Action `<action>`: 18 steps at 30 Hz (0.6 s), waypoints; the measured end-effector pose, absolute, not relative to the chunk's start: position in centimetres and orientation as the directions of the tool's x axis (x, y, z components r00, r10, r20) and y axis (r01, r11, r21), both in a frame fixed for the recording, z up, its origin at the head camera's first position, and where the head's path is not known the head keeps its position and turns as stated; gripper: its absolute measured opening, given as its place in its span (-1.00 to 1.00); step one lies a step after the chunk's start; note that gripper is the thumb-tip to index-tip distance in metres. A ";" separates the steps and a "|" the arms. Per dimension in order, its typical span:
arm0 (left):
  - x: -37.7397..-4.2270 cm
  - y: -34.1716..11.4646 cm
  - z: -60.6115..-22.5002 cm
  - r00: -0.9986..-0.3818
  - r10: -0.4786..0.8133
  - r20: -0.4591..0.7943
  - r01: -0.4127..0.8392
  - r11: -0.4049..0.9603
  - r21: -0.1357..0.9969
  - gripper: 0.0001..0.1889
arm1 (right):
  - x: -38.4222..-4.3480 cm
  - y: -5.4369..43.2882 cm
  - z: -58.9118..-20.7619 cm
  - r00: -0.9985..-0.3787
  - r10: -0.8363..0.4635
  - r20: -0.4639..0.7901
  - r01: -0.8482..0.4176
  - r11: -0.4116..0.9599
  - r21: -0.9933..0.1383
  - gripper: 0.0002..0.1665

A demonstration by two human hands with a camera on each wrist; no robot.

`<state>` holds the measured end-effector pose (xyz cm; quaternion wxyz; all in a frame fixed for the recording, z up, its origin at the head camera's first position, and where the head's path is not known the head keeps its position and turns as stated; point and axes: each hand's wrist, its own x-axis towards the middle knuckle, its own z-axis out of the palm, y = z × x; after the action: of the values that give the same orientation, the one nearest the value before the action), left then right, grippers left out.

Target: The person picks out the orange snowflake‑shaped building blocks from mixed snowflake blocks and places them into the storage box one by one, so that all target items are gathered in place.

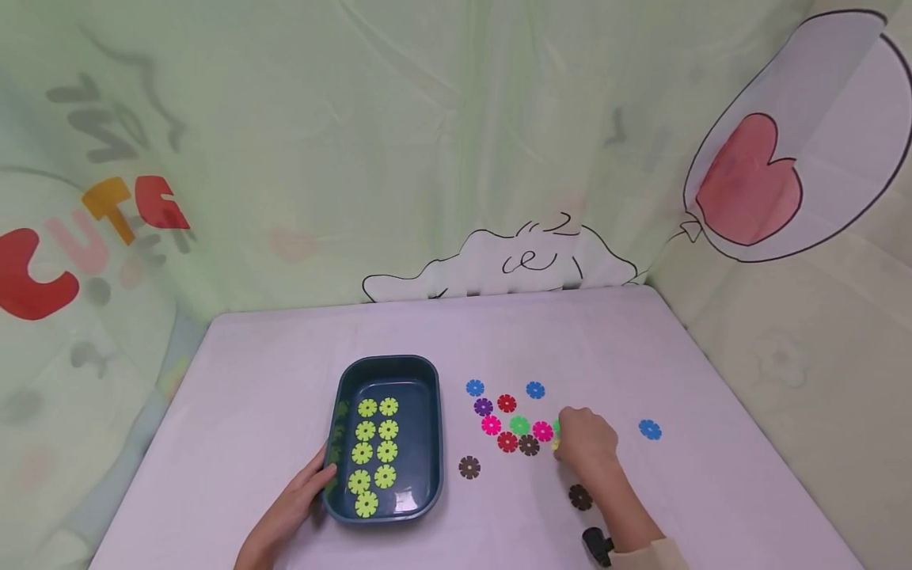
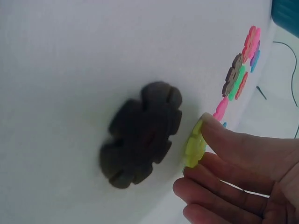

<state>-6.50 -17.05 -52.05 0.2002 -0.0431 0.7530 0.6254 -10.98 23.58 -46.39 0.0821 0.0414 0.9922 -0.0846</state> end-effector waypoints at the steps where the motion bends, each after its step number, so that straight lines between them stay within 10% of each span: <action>1: -6.5 -17.0 -52.0 -0.916 0.185 -0.356 -0.316 0.215 0.924 -0.29 | -11.0 23.6 -46.4 -0.982 0.071 -0.175 0.100 0.982 -0.161 -0.67; 18: -6.5 -17.1 -52.2 -0.921 0.192 -0.338 -0.300 0.203 0.932 -0.30 | -11.8 23.3 -43.9 -0.983 0.003 -0.182 0.061 0.947 -0.316 -0.93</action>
<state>-6.52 -17.08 -52.18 0.1951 -0.0360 0.7508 0.6301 -11.78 23.26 -43.92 0.0901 0.0163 0.9825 -0.1624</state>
